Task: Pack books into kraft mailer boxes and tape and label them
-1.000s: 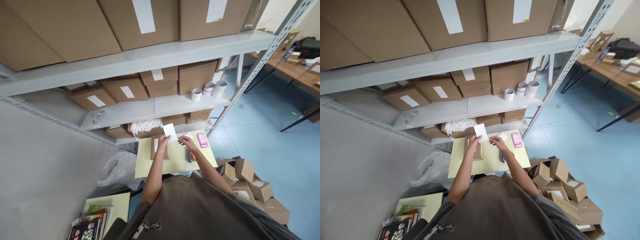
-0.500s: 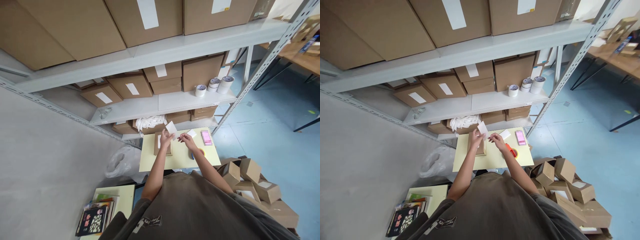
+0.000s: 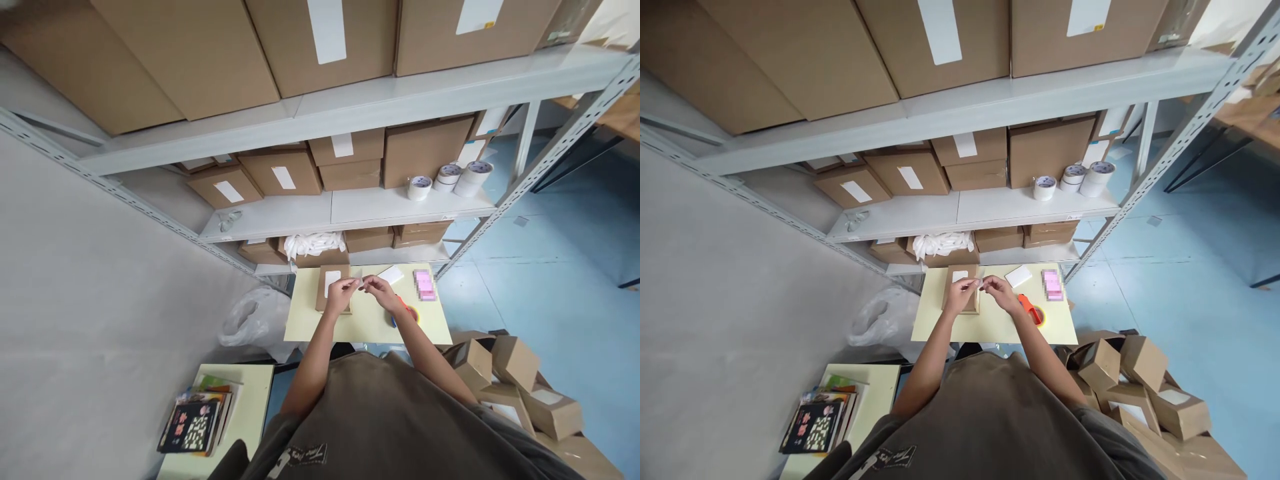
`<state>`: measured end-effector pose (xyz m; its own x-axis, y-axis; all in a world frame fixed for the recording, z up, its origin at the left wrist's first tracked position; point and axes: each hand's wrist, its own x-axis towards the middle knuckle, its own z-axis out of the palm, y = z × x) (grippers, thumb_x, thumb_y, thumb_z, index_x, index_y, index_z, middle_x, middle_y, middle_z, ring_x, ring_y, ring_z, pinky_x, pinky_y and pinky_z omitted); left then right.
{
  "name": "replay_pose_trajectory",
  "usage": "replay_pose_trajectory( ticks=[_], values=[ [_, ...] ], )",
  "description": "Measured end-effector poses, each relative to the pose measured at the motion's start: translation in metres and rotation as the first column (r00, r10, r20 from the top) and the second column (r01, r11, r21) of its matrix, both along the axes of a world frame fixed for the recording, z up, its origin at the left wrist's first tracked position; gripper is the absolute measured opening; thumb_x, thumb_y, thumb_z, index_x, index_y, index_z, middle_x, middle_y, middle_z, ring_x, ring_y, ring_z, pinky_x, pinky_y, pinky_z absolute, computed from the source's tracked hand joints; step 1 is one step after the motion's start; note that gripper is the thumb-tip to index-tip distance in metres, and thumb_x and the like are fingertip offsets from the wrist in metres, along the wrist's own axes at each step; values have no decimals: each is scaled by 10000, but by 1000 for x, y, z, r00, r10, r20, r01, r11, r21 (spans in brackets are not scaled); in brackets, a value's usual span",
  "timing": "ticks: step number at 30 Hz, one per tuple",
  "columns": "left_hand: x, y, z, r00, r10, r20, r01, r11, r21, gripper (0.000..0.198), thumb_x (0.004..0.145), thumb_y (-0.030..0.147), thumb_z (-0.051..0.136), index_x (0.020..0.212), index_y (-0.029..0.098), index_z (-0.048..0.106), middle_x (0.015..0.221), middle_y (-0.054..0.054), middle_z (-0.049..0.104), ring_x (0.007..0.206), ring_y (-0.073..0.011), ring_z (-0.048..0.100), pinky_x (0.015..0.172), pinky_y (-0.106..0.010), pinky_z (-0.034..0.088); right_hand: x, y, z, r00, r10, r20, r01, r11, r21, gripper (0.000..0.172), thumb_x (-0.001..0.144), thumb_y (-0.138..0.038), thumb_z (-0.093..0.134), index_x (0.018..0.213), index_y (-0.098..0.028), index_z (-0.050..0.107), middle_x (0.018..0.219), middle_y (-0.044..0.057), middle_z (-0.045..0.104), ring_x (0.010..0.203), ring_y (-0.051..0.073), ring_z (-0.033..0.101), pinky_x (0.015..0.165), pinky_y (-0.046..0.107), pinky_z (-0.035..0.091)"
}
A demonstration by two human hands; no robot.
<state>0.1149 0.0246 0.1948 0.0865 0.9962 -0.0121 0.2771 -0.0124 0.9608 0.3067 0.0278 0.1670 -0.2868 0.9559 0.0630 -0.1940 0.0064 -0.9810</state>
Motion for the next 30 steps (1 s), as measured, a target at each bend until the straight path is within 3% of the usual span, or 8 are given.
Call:
replay_pose_trajectory(
  ticks=[4,8,12,16,21,26,28,30],
  values=[
    [-6,-10,-7,1000,9,21,-8,1000,-27,372,875,528,792,1063,217,870,1104,-114,829,1030,-291,780,933,-396,622,-9,-1,-1,996,-21,83,20,1000,7,228,904,-487,726,920,-260,727,907,31,711,873,215,647,845,364,542],
    [-21,-10,-13,999,27,20,-26,999,-32,404,929,554,709,1066,210,872,1103,-105,833,1037,-296,776,944,-397,614,-30,4,-2,994,-16,107,16,1000,-4,228,891,-481,750,884,-256,722,889,38,714,860,221,653,816,359,541],
    [-50,1,-7,999,-32,-2,32,999,-41,389,924,528,709,1105,220,864,1111,-93,834,991,-268,782,896,-367,628,-60,12,-3,995,-25,93,27,999,-22,258,870,-508,765,864,-254,717,873,32,715,860,220,659,831,363,543],
    [-84,13,-1,995,-84,-52,85,996,27,364,940,501,686,1088,216,858,1072,-90,839,943,-240,778,856,-333,621,-92,22,-3,992,-37,119,44,998,-54,277,880,-520,762,856,-245,728,792,14,694,749,191,618,742,337,525],
    [-123,20,-14,998,-66,4,66,996,55,409,979,545,630,935,201,845,864,-54,813,806,-213,739,761,-288,567,-131,33,1,994,-23,105,29,998,-54,281,881,-510,781,833,-242,714,747,6,682,724,186,624,715,328,506],
    [-151,38,-39,938,165,303,-144,985,-92,505,911,640,669,831,152,776,762,-51,740,724,-189,675,682,-267,527,-155,37,6,999,-43,15,45,988,-148,256,857,-466,819,836,-239,704,978,39,741,869,213,721,854,375,551],
    [-168,51,-50,862,328,387,-289,944,-158,484,868,633,709,865,152,763,779,-51,735,722,-179,666,687,-268,530,-158,37,4,993,-111,-37,101,970,-221,241,835,-435,825,811,-238,688,1102,46,749,921,218,730,889,387,560],
    [-191,65,-59,769,507,389,-465,862,-204,457,837,614,729,861,157,741,747,-31,705,688,-160,641,663,-259,514,-157,38,0,976,-195,-94,162,946,-282,213,808,-388,813,785,-241,660,1178,49,761,991,233,722,909,395,564]
  ],
)
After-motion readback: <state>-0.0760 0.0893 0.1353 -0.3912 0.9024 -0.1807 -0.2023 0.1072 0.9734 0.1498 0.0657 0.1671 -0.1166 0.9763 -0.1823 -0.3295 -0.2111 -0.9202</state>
